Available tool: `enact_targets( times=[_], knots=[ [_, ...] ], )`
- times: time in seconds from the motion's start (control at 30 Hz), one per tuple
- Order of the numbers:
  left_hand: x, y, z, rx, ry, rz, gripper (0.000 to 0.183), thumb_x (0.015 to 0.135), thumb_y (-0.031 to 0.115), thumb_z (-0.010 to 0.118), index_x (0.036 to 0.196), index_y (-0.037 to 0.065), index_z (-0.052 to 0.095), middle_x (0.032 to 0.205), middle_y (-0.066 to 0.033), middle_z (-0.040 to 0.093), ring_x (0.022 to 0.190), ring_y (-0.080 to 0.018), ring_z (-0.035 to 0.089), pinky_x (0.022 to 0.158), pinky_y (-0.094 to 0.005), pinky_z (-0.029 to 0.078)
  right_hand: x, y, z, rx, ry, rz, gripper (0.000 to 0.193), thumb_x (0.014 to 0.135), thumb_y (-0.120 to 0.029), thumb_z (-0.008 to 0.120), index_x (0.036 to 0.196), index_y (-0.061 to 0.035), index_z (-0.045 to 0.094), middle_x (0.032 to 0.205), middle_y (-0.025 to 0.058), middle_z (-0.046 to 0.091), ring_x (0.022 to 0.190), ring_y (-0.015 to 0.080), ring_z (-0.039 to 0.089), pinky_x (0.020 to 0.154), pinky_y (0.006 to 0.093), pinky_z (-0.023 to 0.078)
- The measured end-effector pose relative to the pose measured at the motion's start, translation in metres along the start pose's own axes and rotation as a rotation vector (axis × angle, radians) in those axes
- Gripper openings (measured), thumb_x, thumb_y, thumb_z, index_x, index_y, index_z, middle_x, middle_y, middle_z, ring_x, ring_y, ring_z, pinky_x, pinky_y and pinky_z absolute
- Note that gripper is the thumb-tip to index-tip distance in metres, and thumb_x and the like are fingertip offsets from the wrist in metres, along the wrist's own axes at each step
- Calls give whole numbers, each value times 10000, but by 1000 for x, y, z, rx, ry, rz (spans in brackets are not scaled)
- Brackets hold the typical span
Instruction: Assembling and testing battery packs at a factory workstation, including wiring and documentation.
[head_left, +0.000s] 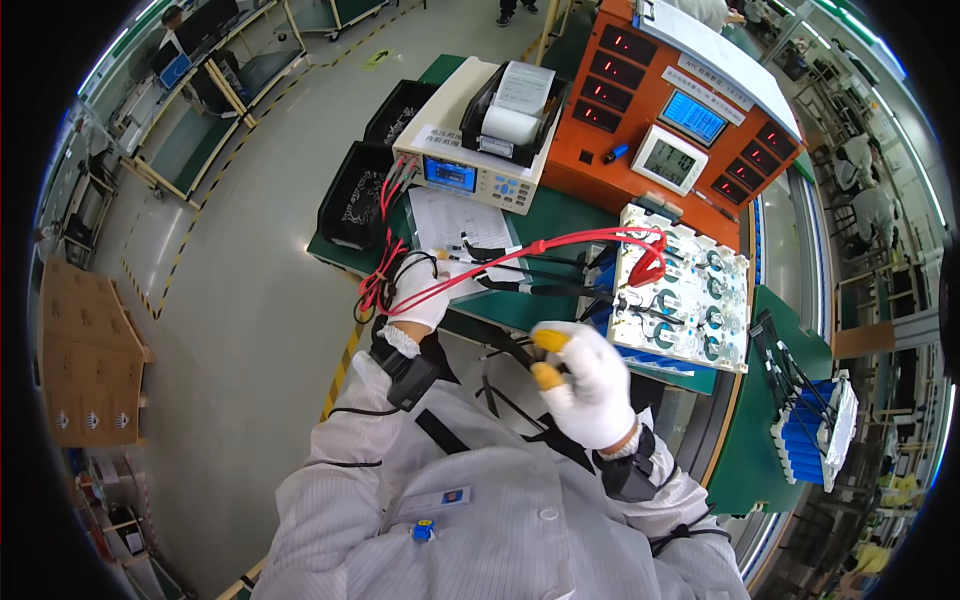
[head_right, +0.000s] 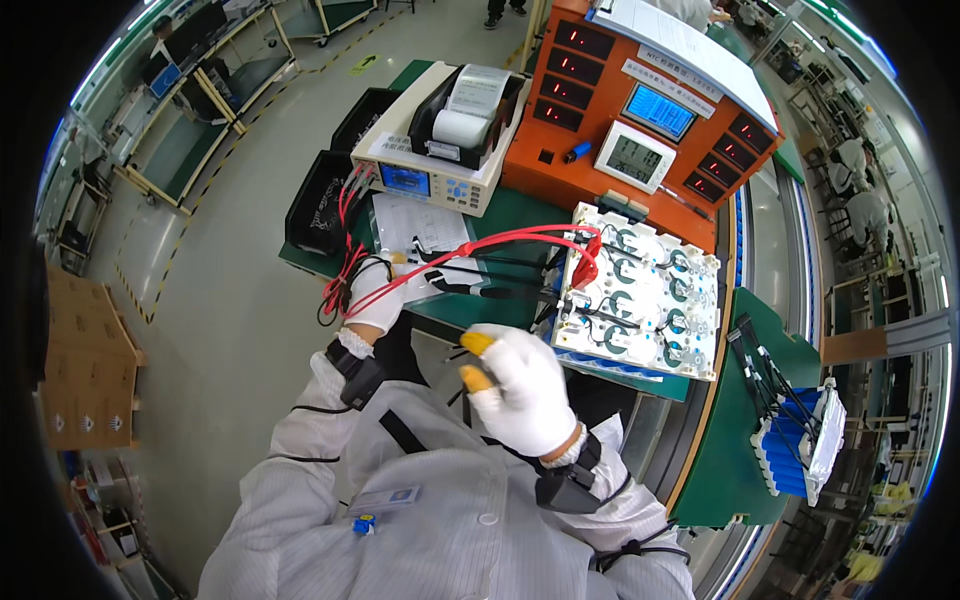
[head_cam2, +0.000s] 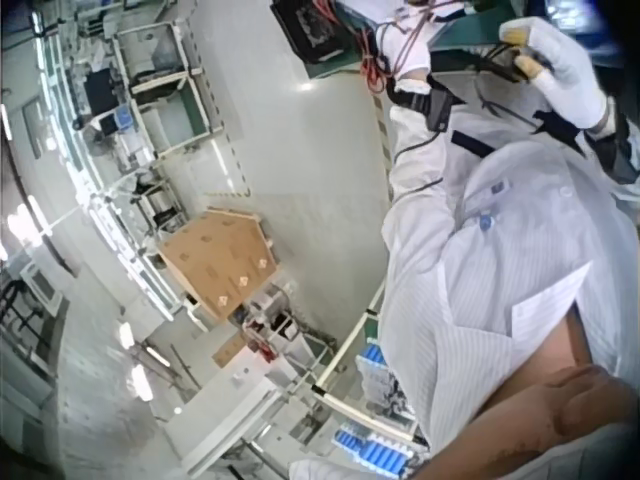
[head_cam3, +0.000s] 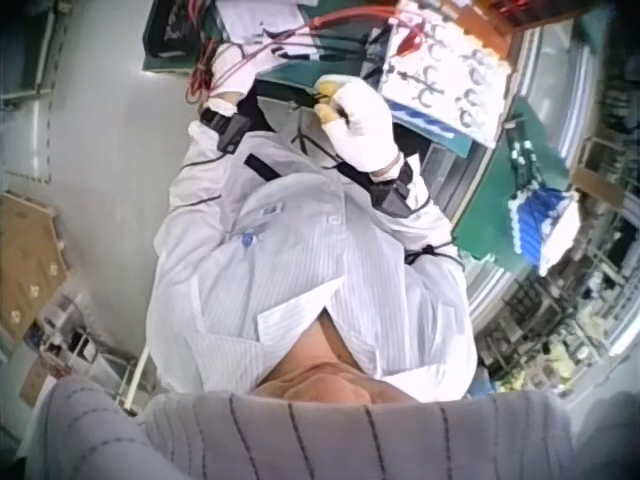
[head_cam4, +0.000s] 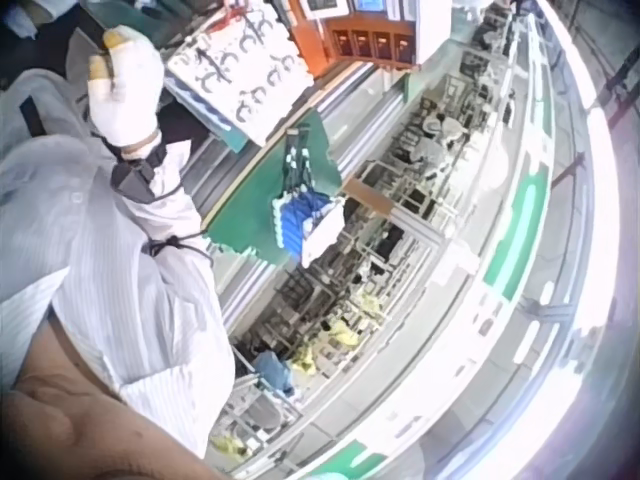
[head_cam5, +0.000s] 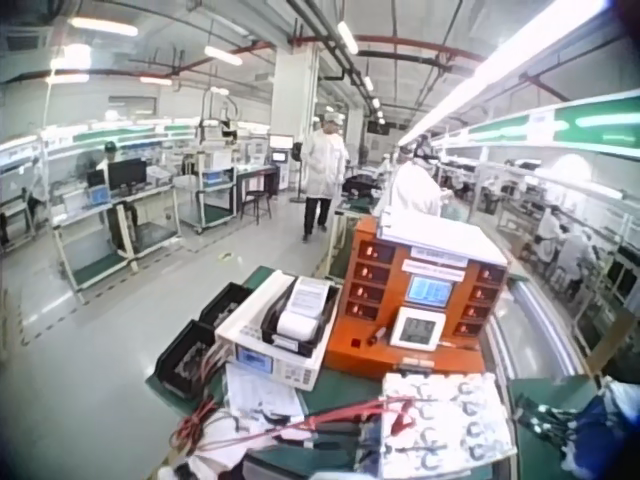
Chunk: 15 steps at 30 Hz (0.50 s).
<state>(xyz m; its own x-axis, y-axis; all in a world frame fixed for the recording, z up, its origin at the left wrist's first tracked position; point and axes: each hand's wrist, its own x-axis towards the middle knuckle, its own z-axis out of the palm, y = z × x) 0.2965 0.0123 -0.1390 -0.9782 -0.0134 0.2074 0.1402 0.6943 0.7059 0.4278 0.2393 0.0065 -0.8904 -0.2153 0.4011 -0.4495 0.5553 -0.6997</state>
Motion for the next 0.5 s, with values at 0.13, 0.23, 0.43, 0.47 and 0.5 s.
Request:
enact_targets(
  times=[0.13, 0.23, 0.43, 0.47, 0.5],
  knots=[
    [17, -17, 17, 139, 37, 92, 176, 789, 103, 625, 946, 35, 668, 953, -215, 626, 917, -405, 604, 796, -466, 480, -2, -5, -30, -54, 393, -41, 407, 753, 42, 698, 1145, -9, 600, 999, 101, 629, 742, 170, 569, 653, 299, 472],
    [25, -16, 21, 180, 69, 177, 167, 784, 61, 602, 935, 35, 669, 951, -213, 610, 906, -407, 598, 789, -465, 481, 12, 6, -47, 64, 594, -57, 562, 789, 55, 681, 1315, 13, 487, 1066, 63, 562, 738, 94, 518, 657, 218, 432],
    [14, 2, 8, 243, 3, 92, 158, 792, 29, 584, 946, 11, 612, 978, -198, 541, 876, -415, 577, 758, -471, 467, 42, 17, -73, 47, 465, 161, 628, 808, 6, 718, 1376, -15, 451, 1118, 52, 576, 739, 68, 524, 680, 225, 453],
    [10, 6, 1, 234, -24, 92, 157, 802, 28, 584, 958, 8, 587, 1005, -196, 507, 882, -422, 573, 750, -478, 469, 46, 20, -77, 51, 392, 200, 583, 837, -36, 723, 1363, -29, 472, 1093, 43, 581, 754, 76, 536, 693, 221, 458],
    [5, 20, -6, 205, -85, 62, 148, 814, 41, 593, 958, 7, 582, 991, -200, 523, 890, -420, 578, 735, -488, 478, 46, 30, -81, 44, 398, 209, 583, 837, -36, 723, 1363, -29, 472, 1093, 43, 581, 754, 76, 536, 693, 221, 458]
  ],
)
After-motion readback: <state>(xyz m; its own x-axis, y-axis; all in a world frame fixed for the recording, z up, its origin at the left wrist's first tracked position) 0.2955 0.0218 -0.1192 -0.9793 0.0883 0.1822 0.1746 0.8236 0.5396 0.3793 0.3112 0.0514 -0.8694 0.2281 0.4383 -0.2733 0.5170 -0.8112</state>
